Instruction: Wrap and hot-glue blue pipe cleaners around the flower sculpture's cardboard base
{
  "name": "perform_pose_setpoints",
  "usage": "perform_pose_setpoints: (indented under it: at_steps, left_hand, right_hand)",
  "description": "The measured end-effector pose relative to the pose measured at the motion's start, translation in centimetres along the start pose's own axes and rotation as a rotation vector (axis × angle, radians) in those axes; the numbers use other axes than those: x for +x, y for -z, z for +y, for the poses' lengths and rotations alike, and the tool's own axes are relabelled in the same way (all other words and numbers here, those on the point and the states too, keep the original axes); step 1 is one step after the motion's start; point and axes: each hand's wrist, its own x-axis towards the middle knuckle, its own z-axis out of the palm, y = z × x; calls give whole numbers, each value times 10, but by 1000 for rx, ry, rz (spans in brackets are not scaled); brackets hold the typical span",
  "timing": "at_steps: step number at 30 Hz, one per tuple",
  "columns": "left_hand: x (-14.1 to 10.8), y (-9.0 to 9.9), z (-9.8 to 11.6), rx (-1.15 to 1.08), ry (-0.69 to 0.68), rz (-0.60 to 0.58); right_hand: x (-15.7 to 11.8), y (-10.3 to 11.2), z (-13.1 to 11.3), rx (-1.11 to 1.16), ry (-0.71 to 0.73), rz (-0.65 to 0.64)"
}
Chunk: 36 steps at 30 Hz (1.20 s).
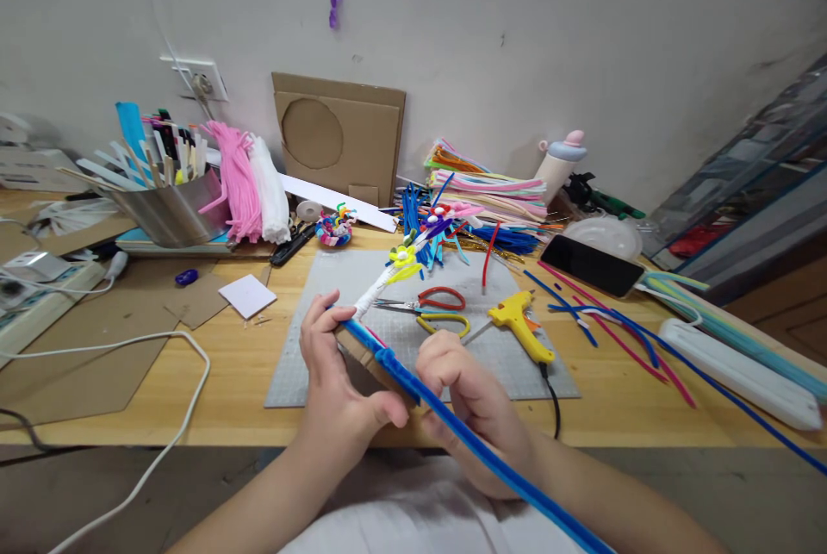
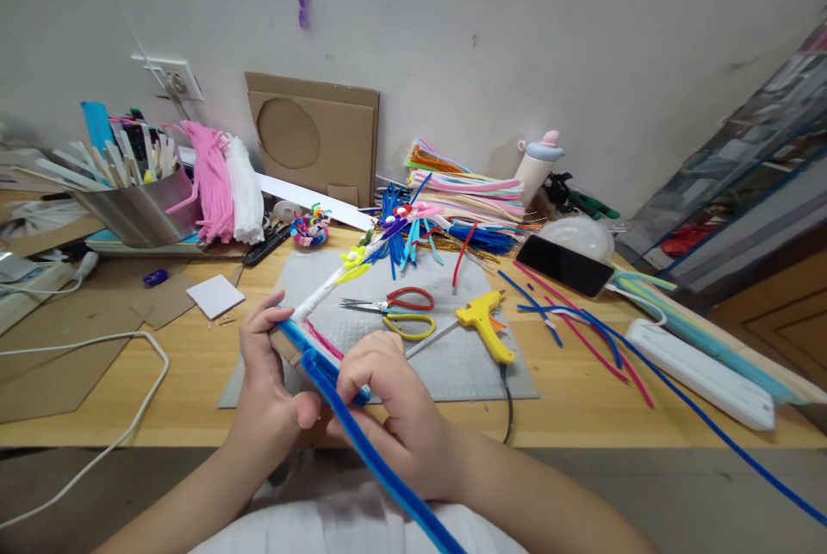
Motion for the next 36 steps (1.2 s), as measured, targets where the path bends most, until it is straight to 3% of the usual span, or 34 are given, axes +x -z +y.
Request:
perform_pose_setpoints:
  at_steps: [8, 10, 17, 27, 31, 36]
  left_hand:
    - [0, 1, 3, 28, 5, -2]
    - [0, 1, 3, 28, 9, -1]
    - [-1, 3, 6, 19, 3, -25]
    - [-2, 4, 10, 46, 18, -38]
    - [-2, 4, 11, 49, 11, -29]
    - [-2, 3, 12, 50, 30, -21]
  right_hand:
    - [3, 1, -3, -167, 103, 60]
    - [0, 2, -2, -154, 63, 72]
    - [-5, 24, 16, -194, -167, 377]
    - [-19, 80, 35, -573, -349, 248]
    - [-23, 78, 32, -581, -330, 244]
    - [-17, 56, 21, -578, -131, 132]
